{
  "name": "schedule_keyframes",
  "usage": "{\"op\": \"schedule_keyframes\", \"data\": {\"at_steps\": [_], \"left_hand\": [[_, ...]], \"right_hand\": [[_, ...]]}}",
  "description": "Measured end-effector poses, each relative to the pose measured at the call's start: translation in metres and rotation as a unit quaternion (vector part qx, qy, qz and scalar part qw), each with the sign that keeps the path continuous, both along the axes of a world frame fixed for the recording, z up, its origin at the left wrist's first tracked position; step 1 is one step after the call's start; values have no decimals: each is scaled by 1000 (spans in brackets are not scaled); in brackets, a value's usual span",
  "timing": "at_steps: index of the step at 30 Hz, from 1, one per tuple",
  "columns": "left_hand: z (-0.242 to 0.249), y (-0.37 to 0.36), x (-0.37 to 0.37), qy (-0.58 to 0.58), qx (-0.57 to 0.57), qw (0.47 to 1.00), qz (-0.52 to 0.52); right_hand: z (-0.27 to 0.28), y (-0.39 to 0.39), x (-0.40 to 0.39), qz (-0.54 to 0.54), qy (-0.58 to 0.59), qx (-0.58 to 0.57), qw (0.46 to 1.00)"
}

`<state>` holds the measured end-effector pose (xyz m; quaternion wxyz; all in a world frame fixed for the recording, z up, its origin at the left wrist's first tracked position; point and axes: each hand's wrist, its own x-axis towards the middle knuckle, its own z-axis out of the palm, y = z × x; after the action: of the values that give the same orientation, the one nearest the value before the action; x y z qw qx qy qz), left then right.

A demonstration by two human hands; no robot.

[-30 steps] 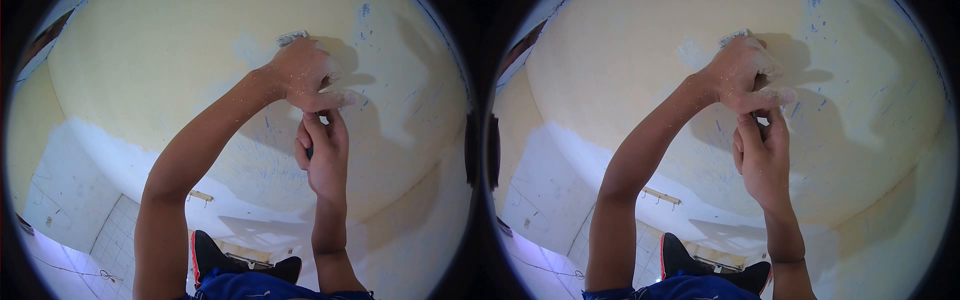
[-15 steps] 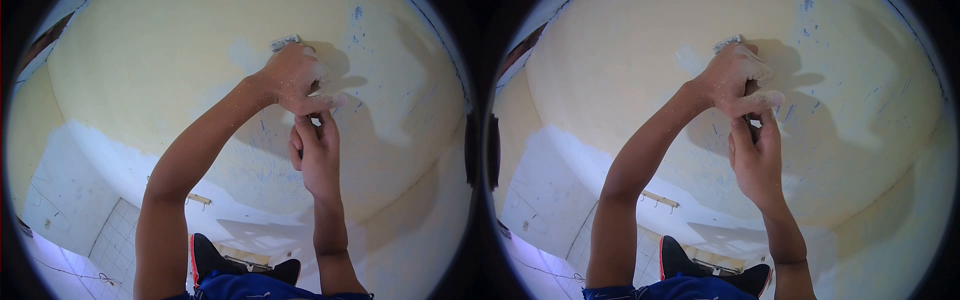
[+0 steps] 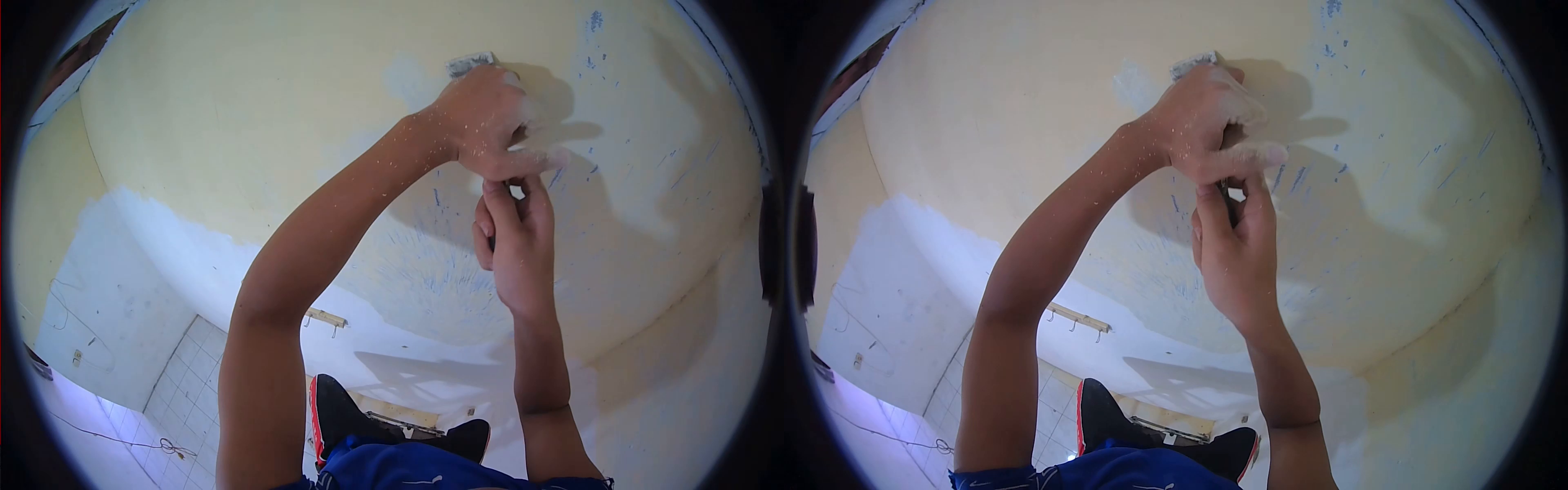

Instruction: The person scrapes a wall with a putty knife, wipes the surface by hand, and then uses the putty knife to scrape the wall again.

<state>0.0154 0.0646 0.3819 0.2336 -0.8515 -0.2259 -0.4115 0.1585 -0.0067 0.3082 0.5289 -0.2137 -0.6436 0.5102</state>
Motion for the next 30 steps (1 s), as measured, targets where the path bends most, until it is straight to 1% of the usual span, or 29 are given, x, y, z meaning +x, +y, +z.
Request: {"op": "schedule_keyframes", "data": {"at_steps": [2, 6, 8, 9, 11, 13, 15, 17, 20, 21, 23, 24, 26, 30], "left_hand": [[-10, -3, 1, 9, 14, 999, -46], [-21, -2, 0, 21, -7, 999, -48], [-13, 4, -1, 21, 23, 998, -62], [-9, 7, -4, 21, 22, 998, -62], [1, 6, -7, -1, 5, 1000, -21], [2, 5, -7, -8, -7, 1000, -23], [-3, 4, -8, -19, -21, 999, -21], [-13, 4, -6, 9, 33, 999, -20], [-25, 3, -4, 21, 6, 999, -28], [-23, 6, -4, 22, 7, 999, -28], [-15, 9, -5, 0, 39, 997, -72], [-10, 10, -7, 0, 38, 997, -72], [2, -1, -11, -23, -31, 999, -23], [-4, -2, -13, -34, -36, 998, -37]], "right_hand": [[-10, -5, 0, 3, 7, 8, 1000], [-15, -8, -2, 3, 5, 5, 1000], [-9, -4, -4, 3, 10, 5, 1000], [-2, 0, -5, -1, 5, -11, 1000], [3, 0, -4, -7, -3, -29, 1000], [5, -1, -3, 20, 0, -3, 1000], [-3, -3, -6, 13, 0, 1, 1000], [-13, -5, -6, 7, 3, 8, 1000], [-21, -7, -6, 14, 1, 17, 1000], [-18, -8, -7, 8, 7, 7, 1000], [-9, -7, -8, 2, 13, -2, 1000], [-1, -4, -9, -4, 7, -4, 1000], [12, -5, -9, -5, -1, -9, 1000], [1, -9, -10, 6, -1, 1, 1000]]}}
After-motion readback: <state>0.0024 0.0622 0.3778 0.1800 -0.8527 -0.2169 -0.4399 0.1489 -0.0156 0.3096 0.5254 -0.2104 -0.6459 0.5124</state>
